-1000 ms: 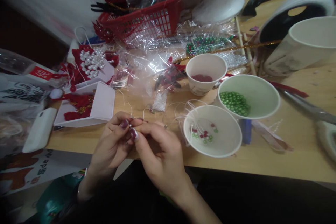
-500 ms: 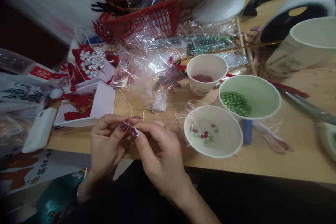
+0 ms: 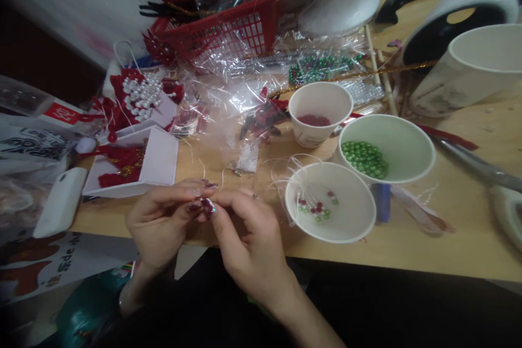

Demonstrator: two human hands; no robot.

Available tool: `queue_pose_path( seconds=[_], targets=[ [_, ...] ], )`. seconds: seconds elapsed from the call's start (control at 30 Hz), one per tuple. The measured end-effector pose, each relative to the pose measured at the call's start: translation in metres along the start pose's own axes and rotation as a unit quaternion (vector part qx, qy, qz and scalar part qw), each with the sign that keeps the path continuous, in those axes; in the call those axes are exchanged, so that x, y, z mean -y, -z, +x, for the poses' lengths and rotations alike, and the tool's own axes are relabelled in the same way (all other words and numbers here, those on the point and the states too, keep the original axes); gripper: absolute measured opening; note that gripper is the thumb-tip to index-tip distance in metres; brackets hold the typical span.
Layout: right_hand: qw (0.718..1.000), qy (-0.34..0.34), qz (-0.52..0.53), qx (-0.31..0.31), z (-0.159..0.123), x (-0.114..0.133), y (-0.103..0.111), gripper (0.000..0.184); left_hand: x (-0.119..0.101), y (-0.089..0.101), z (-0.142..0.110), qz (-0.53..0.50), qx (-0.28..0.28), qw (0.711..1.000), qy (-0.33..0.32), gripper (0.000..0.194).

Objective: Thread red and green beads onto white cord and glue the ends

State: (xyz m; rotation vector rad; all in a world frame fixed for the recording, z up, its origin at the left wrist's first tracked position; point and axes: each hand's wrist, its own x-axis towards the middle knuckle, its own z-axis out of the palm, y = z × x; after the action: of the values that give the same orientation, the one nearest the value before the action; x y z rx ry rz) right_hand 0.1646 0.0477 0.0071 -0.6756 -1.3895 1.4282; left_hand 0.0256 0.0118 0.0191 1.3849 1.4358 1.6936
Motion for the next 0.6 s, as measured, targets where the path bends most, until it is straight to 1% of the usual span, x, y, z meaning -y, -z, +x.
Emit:
queue_pose_path(
  seconds=[0.13,0.17,0.23,0.33,0.5,0.6],
  targets=[
    [1.000,-0.012,0.012,-0.001,0.000,-0.001,-0.001,0.017,-0.001,-0.003,-0.002,-0.095,-0.014,0.990,0.100,0.008],
    [1.000,-0.014,0.013,-0.001,0.000,-0.001,-0.001,0.017,0.000,-0.004,-0.002,-0.107,-0.018,0.988,0.112,0.008],
    [1.000,-0.015,0.014,-0.001,0.000,-0.001,-0.002,0.018,0.000,-0.005,0.000,-0.106,-0.027,0.989,0.098,0.007],
    [1.000,-0.013,0.011,-0.001,0.000,-0.001,-0.001,0.019,0.000,-0.006,0.004,-0.074,-0.031,0.996,0.043,0.006],
    [1.000,-0.009,-0.004,0.007,0.000,-0.001,-0.001,0.020,0.000,-0.007,0.008,-0.049,-0.024,0.998,0.021,0.006],
    [1.000,-0.003,-0.008,0.008,0.001,-0.001,-0.002,0.019,0.002,-0.007,0.009,-0.020,-0.038,0.999,-0.022,0.010]
  ],
)
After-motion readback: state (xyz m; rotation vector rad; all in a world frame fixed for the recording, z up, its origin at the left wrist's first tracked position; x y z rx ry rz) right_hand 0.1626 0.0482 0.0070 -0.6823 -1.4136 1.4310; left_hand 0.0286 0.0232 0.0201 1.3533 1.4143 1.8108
